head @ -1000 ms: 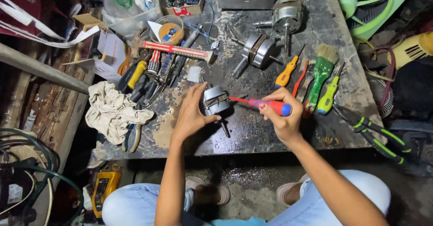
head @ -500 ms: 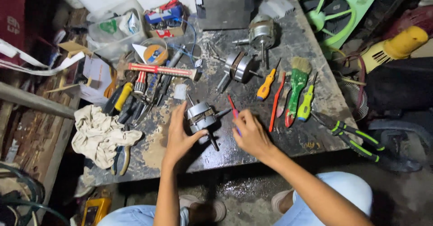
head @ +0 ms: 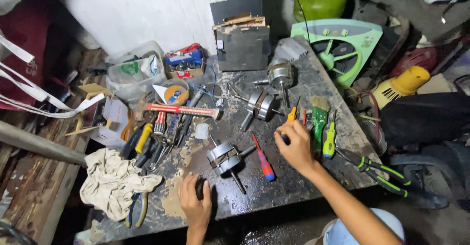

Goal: Polishing and cleaning the surface of a small electric motor using a brush and a screwdriver at a repair bench.

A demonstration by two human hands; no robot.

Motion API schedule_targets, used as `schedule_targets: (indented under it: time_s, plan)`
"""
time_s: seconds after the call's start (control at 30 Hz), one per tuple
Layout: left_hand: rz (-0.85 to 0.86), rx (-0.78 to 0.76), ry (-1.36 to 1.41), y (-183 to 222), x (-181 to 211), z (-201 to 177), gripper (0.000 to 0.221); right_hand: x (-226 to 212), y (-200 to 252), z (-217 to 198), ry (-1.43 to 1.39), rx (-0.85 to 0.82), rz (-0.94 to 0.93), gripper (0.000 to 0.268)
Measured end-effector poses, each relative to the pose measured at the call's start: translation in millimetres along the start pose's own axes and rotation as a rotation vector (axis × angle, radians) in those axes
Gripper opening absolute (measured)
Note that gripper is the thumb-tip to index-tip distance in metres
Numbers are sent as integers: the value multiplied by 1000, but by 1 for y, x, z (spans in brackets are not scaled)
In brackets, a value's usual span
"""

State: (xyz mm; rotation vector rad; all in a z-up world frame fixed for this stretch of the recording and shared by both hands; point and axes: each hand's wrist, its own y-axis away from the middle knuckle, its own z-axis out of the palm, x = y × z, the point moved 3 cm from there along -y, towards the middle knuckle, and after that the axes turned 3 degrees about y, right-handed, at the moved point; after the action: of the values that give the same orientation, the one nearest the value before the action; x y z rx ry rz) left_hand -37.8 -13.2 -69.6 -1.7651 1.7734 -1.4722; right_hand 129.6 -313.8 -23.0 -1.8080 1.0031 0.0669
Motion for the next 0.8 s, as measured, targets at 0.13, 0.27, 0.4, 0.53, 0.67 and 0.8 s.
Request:
schedule_targets:
  time_s: [0.13,0.27,0.4,0.53,0.67,0.8]
  plan:
    - [24,38,-6,1,-1,2,24,23,-53,8,171,-146,70,31]
    - [-31,33,-25,7,6,-4,25,27,-102,43,417,-553,77,82]
    - [-183,15,-86,35,1,7,32,27,-130,64,550,-1009,272,100]
    - [-134,129,-88,49,-9,20,33,16,-139,60,550,-1155,304,119]
    - [-217,-1,-130,43,8,12,37,9,-141,55,571,-1187,342,122]
    - [-194,48,-108,47,6,14,31,-15,-176,51,434,-1025,334,103]
